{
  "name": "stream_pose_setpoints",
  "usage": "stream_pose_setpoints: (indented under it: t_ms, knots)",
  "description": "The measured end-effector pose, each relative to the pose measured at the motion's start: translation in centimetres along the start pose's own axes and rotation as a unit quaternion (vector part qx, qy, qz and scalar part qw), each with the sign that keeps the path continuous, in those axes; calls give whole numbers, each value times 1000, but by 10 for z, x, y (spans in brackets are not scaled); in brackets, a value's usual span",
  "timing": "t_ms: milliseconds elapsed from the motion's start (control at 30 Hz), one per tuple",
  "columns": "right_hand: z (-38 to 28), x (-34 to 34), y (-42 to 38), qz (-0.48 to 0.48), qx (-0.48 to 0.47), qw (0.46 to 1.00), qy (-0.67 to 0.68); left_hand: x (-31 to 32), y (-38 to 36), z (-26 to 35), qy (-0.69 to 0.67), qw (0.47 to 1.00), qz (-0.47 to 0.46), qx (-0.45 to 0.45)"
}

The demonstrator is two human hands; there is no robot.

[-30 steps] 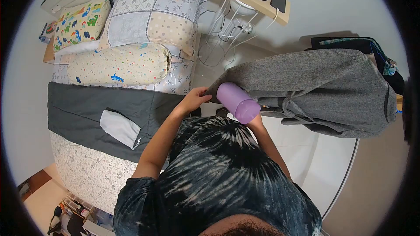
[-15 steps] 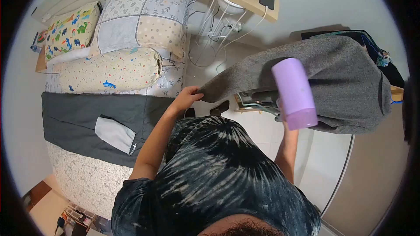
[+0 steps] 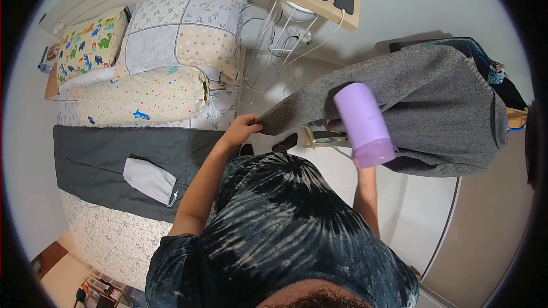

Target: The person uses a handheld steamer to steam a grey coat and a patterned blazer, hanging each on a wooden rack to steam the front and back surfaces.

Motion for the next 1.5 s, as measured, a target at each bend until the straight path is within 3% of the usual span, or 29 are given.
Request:
stream_pose_setpoints:
  t_ms: [200,267,367,400,633,733,800,933,1100,1133,1167,1233,1267,1367,1500]
  knots:
    - [-15,60,-28,-73,-137,984,-83,8,-11,16,-29,1000,4,-1]
    - [-9,86,-34,-184,-26,982,25,7,-8,10,-28,1000,7,1]
    - [-3,108,-46,-164,15,981,101,7,-7,8,-31,999,12,5]
    - [-29,100,-34,-190,84,970,124,7,-7,7,-37,999,15,6]
    - [-19,105,-44,-266,112,949,123,5,-8,4,-21,999,20,17]
    - [23,96,-64,-177,99,972,116,4,-10,5,-27,999,23,18]
    - [25,75,-60,-80,-38,996,6,1,-14,11,7,999,46,16]
    - [30,22,-36,-16,-13,1000,-23,-1,-12,14,47,997,57,33]
    - [33,-68,-10,95,24,993,-58,3,-8,25,202,976,68,53]
    - [27,-81,-9,120,30,990,-63,7,-10,43,298,953,52,-16]
    - [22,-94,-4,145,36,986,-68,12,-5,48,304,951,46,-7]
    - [6,-110,11,195,45,977,-77,31,8,55,338,940,-3,55]
    - [15,-116,10,256,76,962,61,43,27,56,299,949,-62,77]
    - [-15,-134,24,258,119,957,59,107,56,118,225,943,-56,237]
    - [-21,-136,20,280,153,939,131,182,66,202,181,928,-15,325]
Point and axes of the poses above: each hand's wrist, its own y-axis towards the middle knuckle, its own x-axis out of the palm, z = x × y, the point moved 5 cm from there along y, towards the middle knuckle, and after that the axes turned 4 degrees about z, right-handed, at the moved point
